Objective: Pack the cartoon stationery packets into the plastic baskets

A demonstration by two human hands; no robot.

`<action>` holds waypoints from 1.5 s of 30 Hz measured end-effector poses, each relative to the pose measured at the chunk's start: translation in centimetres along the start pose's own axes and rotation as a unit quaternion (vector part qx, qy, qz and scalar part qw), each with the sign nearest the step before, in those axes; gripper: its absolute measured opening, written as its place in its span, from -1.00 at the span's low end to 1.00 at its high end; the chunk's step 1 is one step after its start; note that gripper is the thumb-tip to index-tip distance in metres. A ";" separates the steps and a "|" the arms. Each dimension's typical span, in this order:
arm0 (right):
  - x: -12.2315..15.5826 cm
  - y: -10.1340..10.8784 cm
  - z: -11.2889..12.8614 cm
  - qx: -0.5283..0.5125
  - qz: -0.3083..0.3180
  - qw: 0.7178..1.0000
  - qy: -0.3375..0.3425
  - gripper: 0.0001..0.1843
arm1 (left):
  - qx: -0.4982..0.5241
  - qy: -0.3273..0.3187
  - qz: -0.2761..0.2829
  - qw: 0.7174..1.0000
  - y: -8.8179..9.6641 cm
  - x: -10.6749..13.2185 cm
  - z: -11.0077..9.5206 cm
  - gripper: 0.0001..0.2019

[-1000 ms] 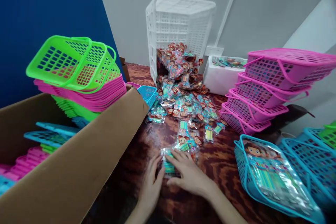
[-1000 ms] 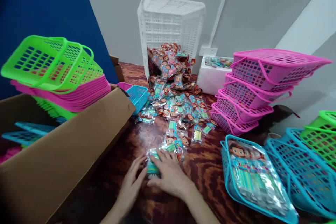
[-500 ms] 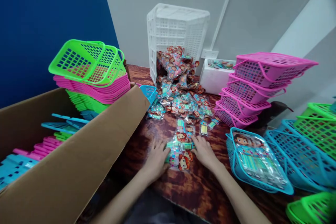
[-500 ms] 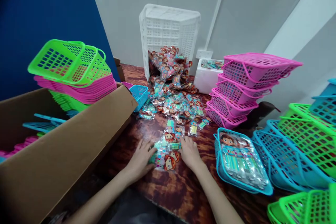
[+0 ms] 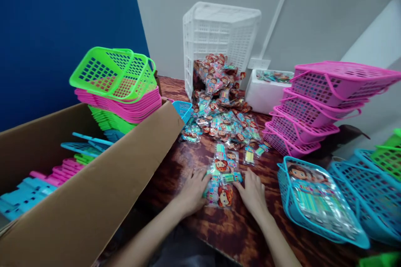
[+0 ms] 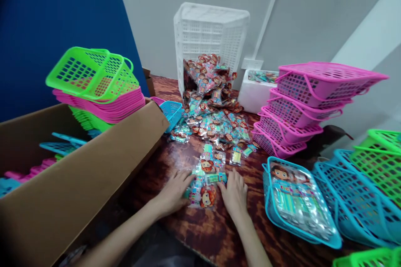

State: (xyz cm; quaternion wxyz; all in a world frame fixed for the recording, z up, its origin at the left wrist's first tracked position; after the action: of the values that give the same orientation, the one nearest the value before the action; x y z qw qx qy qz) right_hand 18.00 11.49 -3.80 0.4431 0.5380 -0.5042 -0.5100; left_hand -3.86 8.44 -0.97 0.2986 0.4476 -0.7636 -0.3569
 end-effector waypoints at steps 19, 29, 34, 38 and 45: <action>-5.0 1.6 4.1 -0.026 -0.024 0.992 0.118 -0.49 | 0.038 -0.015 -0.058 0.997 -2.0 1.6 -0.5 -0.41; -9.3 1.6 5.9 -0.084 0.034 0.977 0.194 -0.47 | 0.042 0.008 -0.077 0.996 -1.4 1.2 -1.2 -0.74; -9.0 0.2 2.3 -0.140 0.046 0.981 0.124 -0.60 | 0.121 0.051 -0.051 0.990 -0.6 1.4 0.3 -0.74; -9.1 -0.1 0.4 -0.176 0.040 0.982 0.050 -0.53 | 0.297 0.077 -0.078 0.949 0.5 1.7 1.4 -0.83; -9.3 -0.4 0.8 -0.243 0.048 0.968 -0.025 -0.20 | 0.510 0.113 -0.129 0.843 0.7 1.9 3.4 -0.68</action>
State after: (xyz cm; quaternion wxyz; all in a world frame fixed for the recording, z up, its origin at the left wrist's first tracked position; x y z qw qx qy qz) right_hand 17.53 20.78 -3.30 0.5722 0.3759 -0.4012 -0.6085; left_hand -7.65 7.89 -2.07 0.0642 0.6685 -0.7341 0.1006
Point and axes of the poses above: each hand's wrist, its own x-axis away from the middle knuckle, its own y-axis out of the back of the hand, z = x × y, the point moved 5 cm from there along -x, towards the middle knuckle, and after that the axes turned 13 degrees about x, right-handed, at the moved point
